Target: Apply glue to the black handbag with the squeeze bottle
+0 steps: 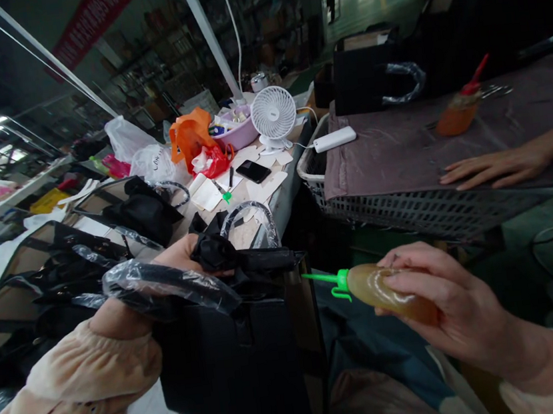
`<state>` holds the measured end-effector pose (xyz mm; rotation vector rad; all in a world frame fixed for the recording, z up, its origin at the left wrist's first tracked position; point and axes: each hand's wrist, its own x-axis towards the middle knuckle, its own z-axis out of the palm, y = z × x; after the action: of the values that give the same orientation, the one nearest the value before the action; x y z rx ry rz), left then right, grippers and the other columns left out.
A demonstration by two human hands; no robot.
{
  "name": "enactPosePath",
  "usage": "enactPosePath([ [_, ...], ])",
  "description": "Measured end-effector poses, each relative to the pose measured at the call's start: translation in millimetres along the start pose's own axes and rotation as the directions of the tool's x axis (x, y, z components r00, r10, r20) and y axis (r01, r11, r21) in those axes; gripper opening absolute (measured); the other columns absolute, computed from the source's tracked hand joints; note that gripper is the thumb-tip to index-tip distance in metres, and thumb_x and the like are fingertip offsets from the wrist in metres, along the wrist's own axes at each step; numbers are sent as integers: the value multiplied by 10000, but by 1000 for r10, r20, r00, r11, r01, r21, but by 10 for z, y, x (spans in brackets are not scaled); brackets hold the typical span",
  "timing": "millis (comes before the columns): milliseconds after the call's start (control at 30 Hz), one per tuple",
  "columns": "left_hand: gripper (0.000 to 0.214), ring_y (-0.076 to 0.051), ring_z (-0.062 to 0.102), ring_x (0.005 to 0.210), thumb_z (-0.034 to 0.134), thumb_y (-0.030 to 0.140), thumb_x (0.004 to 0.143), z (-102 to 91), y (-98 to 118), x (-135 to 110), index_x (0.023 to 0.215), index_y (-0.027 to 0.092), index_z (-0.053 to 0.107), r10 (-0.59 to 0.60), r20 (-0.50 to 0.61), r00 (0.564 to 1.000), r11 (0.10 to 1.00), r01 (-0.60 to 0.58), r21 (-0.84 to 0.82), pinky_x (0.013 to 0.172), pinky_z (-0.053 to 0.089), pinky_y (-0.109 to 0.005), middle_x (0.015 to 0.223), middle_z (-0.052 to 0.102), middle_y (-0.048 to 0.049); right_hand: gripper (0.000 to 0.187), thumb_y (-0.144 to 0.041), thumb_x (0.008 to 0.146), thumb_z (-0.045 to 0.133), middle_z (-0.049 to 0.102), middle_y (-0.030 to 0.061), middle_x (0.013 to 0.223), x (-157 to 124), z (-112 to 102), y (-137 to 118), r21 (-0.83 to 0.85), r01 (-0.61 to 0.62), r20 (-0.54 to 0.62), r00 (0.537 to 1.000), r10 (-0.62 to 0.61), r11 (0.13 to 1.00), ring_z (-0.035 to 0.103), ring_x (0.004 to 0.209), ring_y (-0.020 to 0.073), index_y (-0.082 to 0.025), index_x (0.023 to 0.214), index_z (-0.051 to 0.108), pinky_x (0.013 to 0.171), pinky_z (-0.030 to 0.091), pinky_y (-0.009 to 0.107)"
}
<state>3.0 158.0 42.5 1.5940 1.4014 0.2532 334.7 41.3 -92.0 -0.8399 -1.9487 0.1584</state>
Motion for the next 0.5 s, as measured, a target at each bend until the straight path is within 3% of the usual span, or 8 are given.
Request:
enactPosePath([
  [167,81,-160,639,611,766,180,592,-42,-61,43,655,134,744,-7,25,1000,1000,7,23,588,542,-215,660,751,-27,488,-32,812,637,554,59,1113,-146,-4,-40,32,-22,77,997,19,999,585,1066,246,-283,1223,551,868,576,400],
  [500,40,-129,585,539,737,162,598,27,18,-33,602,133,711,3,-16,1000,1000,-3,24,535,512,-188,594,716,-4,526,-79,795,701,538,70,1114,67,-96,95,-27,68,18,998,-67,997,589,1035,258,-284,1251,538,844,567,419],
])
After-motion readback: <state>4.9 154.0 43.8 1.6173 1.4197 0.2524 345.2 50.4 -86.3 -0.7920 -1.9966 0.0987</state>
